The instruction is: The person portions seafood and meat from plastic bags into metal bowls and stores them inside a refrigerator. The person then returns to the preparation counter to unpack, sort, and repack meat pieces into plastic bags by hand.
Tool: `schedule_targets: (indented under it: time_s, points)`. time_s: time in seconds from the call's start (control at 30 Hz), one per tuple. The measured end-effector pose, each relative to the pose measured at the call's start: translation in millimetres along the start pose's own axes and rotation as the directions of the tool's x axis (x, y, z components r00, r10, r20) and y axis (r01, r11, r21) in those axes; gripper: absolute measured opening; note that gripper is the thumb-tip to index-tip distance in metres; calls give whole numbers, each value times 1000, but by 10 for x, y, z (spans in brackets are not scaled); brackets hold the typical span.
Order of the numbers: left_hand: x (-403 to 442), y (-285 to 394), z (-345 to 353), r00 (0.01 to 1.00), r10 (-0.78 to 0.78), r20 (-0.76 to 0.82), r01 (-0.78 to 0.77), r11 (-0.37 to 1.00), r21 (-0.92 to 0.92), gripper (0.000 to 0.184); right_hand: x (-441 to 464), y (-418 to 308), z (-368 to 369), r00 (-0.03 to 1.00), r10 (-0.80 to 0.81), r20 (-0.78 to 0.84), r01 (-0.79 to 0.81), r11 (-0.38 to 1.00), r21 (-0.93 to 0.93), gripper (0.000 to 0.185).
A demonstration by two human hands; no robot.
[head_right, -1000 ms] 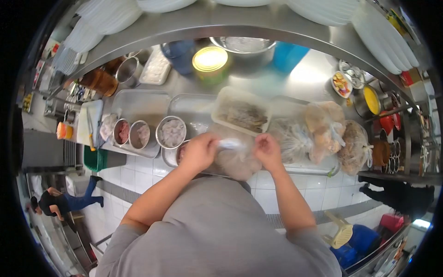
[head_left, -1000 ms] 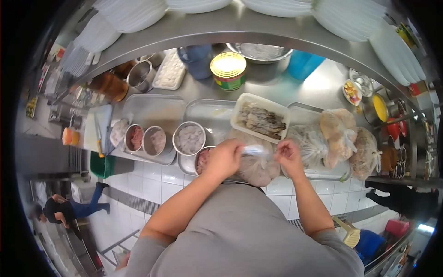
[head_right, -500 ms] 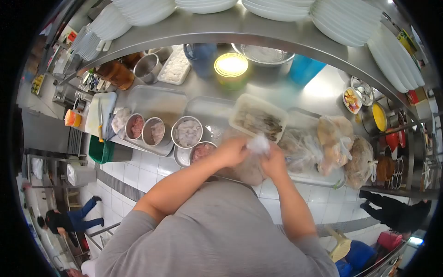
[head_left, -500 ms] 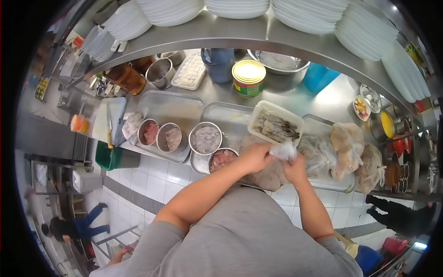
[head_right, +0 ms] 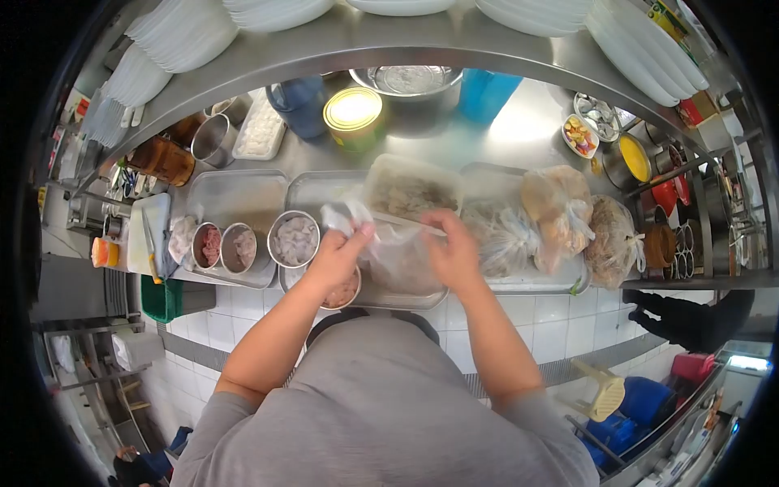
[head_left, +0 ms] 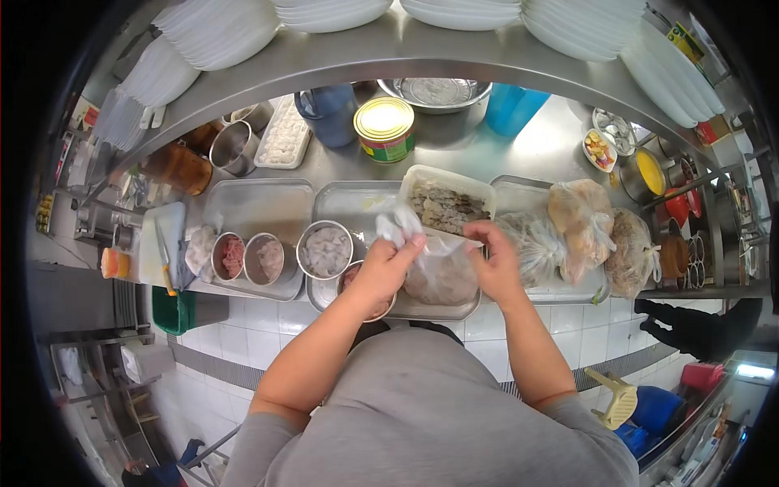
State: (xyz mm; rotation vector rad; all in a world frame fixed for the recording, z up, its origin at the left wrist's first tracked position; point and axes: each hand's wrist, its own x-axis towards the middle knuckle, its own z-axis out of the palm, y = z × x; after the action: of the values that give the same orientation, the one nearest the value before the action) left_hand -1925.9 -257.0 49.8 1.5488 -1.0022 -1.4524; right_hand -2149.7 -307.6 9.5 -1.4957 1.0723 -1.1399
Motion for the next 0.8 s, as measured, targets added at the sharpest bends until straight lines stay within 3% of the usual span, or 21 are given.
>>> schedule_targets:
  time_s: [0.07,0.1,0.17,0.2,0.27,0.3,0.33,0.37,0.4,0.43,0.47,0.5,0.53,0.6,0.63,0.67,0.7,0.77,0.8]
  points:
    - [1,30,-23,999,48,21,-50,995,86,38,31,-166,112,946,-291,146,325,867,-378,21]
    - [3,5,4,992,129,17,-128,992,-6,38,21,-30,107,942,-298,151,334,867,-371,21]
    - [-31,109,-84,988,151,32,-150,988,-28,38,-2,385,-78,947,-123,298,284,755,-591,32]
    - [-46,136,-127,985,165,55,-162,985,-52,37,30,416,-212,944,-123,305,289,755,-589,32]
    - [-40,66,-236,980,194,46,-192,980,-46,37,98,450,-396,974,78,211,47,847,-529,37]
    - [-58,79,-279,972,228,49,-227,973,-36,37,104,416,-394,973,75,218,53,848,-527,37]
    - [-86,97,-312,972,231,44,-230,973,-35,37,102,378,-403,996,25,86,20,872,-488,39]
    - [-110,127,-341,982,179,52,-180,984,4,36,104,335,-414,998,-21,-54,-5,895,-445,41]
    - [-155,192,-355,990,124,60,-127,991,44,35,87,141,-358,998,-24,-54,-2,896,-445,41]
    - [-256,290,-302,991,121,56,-123,992,41,35,28,-170,-225,957,-287,45,277,852,-444,40]
    - [-386,417,-190,987,108,115,-100,992,-76,34,-44,-404,-75,839,-526,141,533,740,-411,39]
    - [-455,483,-115,980,105,170,-73,980,-187,34,-110,-535,106,838,-525,145,535,744,-400,39]
    - [-408,400,-92,982,106,154,-77,980,-182,34,-160,-646,301,846,-493,206,534,778,-331,40]
    - [-276,161,-121,963,254,87,-214,922,-321,36,-209,-607,462,841,-468,269,531,809,-251,40]
    - [-307,232,-169,977,206,48,-165,885,-436,35,-205,-403,450,894,-335,299,431,826,-364,40]
    - [-275,174,-253,976,212,42,-173,884,-435,35,-192,-225,408,931,-193,310,328,814,-479,39]
    - [-218,53,-363,982,187,19,-153,855,-495,33,-184,-104,322,929,-198,312,334,812,-479,39]
    - [-210,83,-489,992,88,-89,-124,774,-621,29,-210,84,76,821,-36,569,423,708,-565,44]
    - [-173,88,-580,993,94,-74,-120,770,-627,29,-267,144,-55,827,-31,561,419,700,-579,44]
